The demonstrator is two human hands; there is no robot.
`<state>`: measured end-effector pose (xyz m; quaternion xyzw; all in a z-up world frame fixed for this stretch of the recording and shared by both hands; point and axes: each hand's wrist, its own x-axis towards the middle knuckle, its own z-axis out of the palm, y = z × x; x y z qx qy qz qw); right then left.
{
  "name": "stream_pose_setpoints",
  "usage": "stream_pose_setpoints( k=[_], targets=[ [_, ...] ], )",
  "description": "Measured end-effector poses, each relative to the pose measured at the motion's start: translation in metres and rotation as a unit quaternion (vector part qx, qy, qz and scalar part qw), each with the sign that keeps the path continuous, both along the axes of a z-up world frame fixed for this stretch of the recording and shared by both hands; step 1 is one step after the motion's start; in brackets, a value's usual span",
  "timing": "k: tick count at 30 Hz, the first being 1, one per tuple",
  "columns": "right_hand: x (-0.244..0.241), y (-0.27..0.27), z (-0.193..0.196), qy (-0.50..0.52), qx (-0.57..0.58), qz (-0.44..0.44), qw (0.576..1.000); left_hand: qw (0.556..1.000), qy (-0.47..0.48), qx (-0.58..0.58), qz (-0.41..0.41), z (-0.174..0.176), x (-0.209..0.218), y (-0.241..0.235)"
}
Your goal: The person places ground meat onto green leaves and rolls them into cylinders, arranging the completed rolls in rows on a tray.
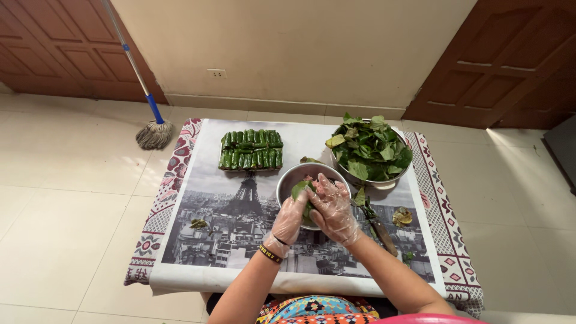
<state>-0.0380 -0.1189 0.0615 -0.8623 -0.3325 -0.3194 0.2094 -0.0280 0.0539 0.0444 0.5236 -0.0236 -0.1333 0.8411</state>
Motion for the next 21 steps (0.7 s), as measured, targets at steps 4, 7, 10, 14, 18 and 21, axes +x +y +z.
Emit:
stream_pose_setpoints(
  k=[4,7,10,14,18,21],
  targets=[
    [0.005,-0.002,-0.016,-0.017,0.006,0.019,1.000,0.999,0.008,-0.045,0.002,-0.018,0.006,0.005],
    [0.006,-0.005,-0.057,0.314,0.294,0.160,0.889,0.992,0.032,-0.122,-0.022,-0.045,0.021,0.014],
    [0.027,-0.004,-0.088,0.287,0.387,0.102,0.871,0.996,0.011,-0.076,0.040,-0.059,0.030,0.016],
    [0.041,0.002,-0.082,0.478,0.385,-0.031,0.789,0.996,-0.032,0.071,0.032,-0.056,0.029,0.006],
    [0.045,0.015,-0.075,0.374,0.412,0.051,0.829,0.966,-0.155,0.179,0.102,-0.051,0.024,-0.004],
    [0.044,0.021,-0.082,0.357,0.418,0.020,0.835,0.993,-0.058,0.099,0.041,-0.053,0.027,0.003]
  ],
)
